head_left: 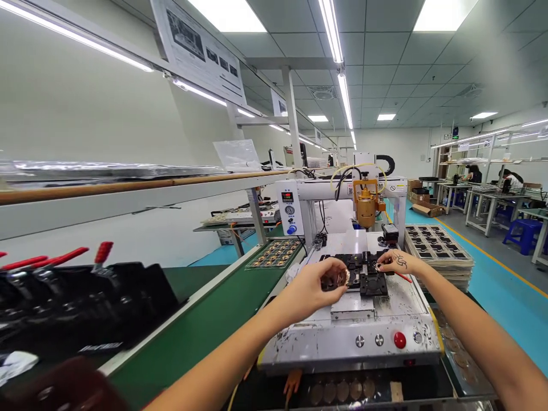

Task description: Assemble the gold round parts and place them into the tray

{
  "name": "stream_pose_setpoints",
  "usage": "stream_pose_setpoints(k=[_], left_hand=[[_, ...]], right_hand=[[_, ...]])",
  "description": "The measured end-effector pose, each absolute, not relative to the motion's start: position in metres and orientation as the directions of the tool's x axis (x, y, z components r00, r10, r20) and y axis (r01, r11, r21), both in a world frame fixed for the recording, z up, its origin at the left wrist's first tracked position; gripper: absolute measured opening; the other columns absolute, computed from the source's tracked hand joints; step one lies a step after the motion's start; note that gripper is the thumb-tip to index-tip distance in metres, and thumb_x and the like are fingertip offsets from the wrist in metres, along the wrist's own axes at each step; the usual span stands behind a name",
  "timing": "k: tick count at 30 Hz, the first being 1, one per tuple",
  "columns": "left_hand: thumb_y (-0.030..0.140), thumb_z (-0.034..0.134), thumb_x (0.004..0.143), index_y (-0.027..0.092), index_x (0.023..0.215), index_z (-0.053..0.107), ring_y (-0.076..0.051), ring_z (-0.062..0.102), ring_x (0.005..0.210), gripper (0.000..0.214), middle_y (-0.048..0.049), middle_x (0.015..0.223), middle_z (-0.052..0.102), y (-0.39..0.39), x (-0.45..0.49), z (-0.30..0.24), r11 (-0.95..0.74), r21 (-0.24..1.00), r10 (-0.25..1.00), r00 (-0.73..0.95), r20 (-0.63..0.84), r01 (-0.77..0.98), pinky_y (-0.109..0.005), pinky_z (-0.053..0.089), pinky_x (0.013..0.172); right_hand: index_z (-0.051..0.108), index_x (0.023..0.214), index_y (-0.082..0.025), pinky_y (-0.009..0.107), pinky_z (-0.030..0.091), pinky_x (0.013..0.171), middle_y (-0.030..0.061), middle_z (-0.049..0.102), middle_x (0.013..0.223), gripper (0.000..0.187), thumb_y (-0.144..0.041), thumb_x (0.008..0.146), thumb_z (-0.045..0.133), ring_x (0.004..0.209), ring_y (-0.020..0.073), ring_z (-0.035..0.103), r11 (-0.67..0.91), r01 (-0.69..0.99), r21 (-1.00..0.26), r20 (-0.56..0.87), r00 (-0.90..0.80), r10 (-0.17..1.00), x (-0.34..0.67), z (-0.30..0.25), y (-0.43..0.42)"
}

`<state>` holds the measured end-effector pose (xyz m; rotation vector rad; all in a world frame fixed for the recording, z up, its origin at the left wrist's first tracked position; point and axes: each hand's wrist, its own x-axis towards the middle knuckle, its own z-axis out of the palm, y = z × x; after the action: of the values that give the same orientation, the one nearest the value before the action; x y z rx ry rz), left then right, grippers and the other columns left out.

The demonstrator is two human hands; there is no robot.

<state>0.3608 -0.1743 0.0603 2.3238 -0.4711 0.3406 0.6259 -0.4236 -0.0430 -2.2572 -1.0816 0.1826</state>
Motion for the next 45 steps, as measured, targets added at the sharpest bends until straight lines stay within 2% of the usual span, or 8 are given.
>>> stream_pose_setpoints(k=[6, 11, 18, 22, 26, 30, 34, 45], left_hand=[[0.027, 0.066, 0.083, 0.024, 0.109, 0.069, -0.02, 0.065, 0.087, 0.026, -0.0011, 0.096, 0.074, -0.159, 0.319, 0.045, -0.728, 0.587, -0.145, 0.916, 0.374, -0.355, -0.034, 0.055, 0.083], [0.028, 0.068, 0.082, 0.026, 0.109, 0.069, -0.022, 0.068, 0.089, 0.027, -0.0009, 0.097, 0.075, -0.17, 0.303, 0.033, -0.703, 0.607, -0.09, 0.893, 0.44, -0.37, -0.034, 0.056, 0.085], [0.021, 0.068, 0.08, 0.029, 0.11, 0.069, -0.024, 0.069, 0.089, 0.031, -0.003, 0.101, 0.075, -0.183, 0.268, -0.044, -0.64, 0.69, -0.036, 0.91, 0.413, -0.338, -0.036, 0.057, 0.083], [0.018, 0.07, 0.077, 0.026, 0.106, 0.068, -0.022, 0.069, 0.089, 0.031, -0.0018, 0.1, 0.074, -0.191, 0.268, -0.103, -0.583, 0.771, -0.194, 0.965, 0.175, -0.257, -0.031, 0.056, 0.082], [0.016, 0.077, 0.074, 0.024, 0.105, 0.068, -0.03, 0.07, 0.116, 0.033, -0.0069, 0.123, 0.076, -0.202, 0.296, -0.159, -0.598, 0.751, -0.334, 0.939, 0.086, -0.281, -0.039, 0.053, 0.102], [0.011, 0.08, 0.072, 0.023, 0.108, 0.068, -0.038, 0.056, 0.142, 0.04, -0.0139, 0.15, 0.066, -0.208, 0.312, -0.2, -0.614, 0.733, -0.326, 0.94, 0.102, -0.292, -0.053, 0.04, 0.122], [0.011, 0.079, 0.073, 0.024, 0.116, 0.067, -0.035, 0.047, 0.153, 0.046, -0.0131, 0.161, 0.057, -0.212, 0.299, -0.218, -0.592, 0.738, -0.351, 0.928, 0.124, -0.323, -0.054, 0.034, 0.129], [0.013, 0.078, 0.075, 0.023, 0.111, 0.068, -0.034, 0.043, 0.157, 0.039, -0.0137, 0.162, 0.055, -0.214, 0.29, -0.208, -0.568, 0.761, -0.379, 0.92, 0.096, -0.313, -0.055, 0.029, 0.132]], right_hand=[[0.071, 0.118, -0.016, 0.041, 0.062, 0.088, 0.0064, 0.073, 0.118, 0.026, -0.038, 0.103, 0.07, 0.099, 0.0218, 0.072, -0.467, 0.711, -0.526, 0.295, 0.668, 0.683, 0.613, -0.052, -0.416], [0.079, 0.097, -0.019, 0.044, 0.055, 0.093, 0.006, 0.071, 0.093, 0.017, -0.036, 0.095, 0.076, 0.096, 0.0256, 0.067, -0.46, 0.732, -0.502, 0.467, 0.677, 0.568, 0.592, -0.046, -0.417], [0.069, 0.121, -0.021, 0.041, 0.05, 0.086, 0.0087, 0.063, 0.107, 0.028, -0.041, 0.106, 0.056, 0.091, 0.0249, 0.06, -0.466, 0.701, -0.54, 0.669, 0.694, 0.267, 0.47, -0.087, -0.482], [0.064, 0.094, -0.025, 0.044, 0.047, 0.087, 0.0073, 0.062, 0.099, 0.028, -0.052, 0.098, 0.071, 0.097, 0.0294, 0.058, -0.598, 0.631, -0.494, 0.706, 0.693, 0.148, 0.419, -0.133, -0.516], [0.061, 0.094, -0.025, 0.046, 0.047, 0.088, 0.0081, 0.062, 0.097, 0.027, -0.05, 0.099, 0.069, 0.097, 0.0305, 0.057, -0.645, 0.597, -0.477, 0.735, 0.674, 0.079, 0.397, -0.155, -0.509], [0.064, 0.101, -0.026, 0.043, 0.053, 0.087, 0.0084, 0.066, 0.099, 0.01, -0.032, 0.107, 0.059, 0.096, 0.0273, 0.063, -0.477, 0.675, -0.563, 0.642, 0.721, 0.263, 0.362, -0.167, -0.478], [0.07, 0.115, -0.027, 0.038, 0.061, 0.089, 0.009, 0.071, 0.109, 0.024, -0.025, 0.111, 0.046, 0.101, 0.0246, 0.07, -0.335, 0.669, -0.663, 0.458, 0.717, 0.525, 0.343, -0.197, -0.448], [0.075, 0.127, -0.026, 0.049, 0.062, 0.09, 0.0132, 0.077, 0.112, 0.029, -0.019, 0.106, 0.056, 0.101, 0.0303, 0.072, -0.377, 0.804, -0.459, 0.516, 0.587, 0.624, 0.363, -0.258, -0.441]])
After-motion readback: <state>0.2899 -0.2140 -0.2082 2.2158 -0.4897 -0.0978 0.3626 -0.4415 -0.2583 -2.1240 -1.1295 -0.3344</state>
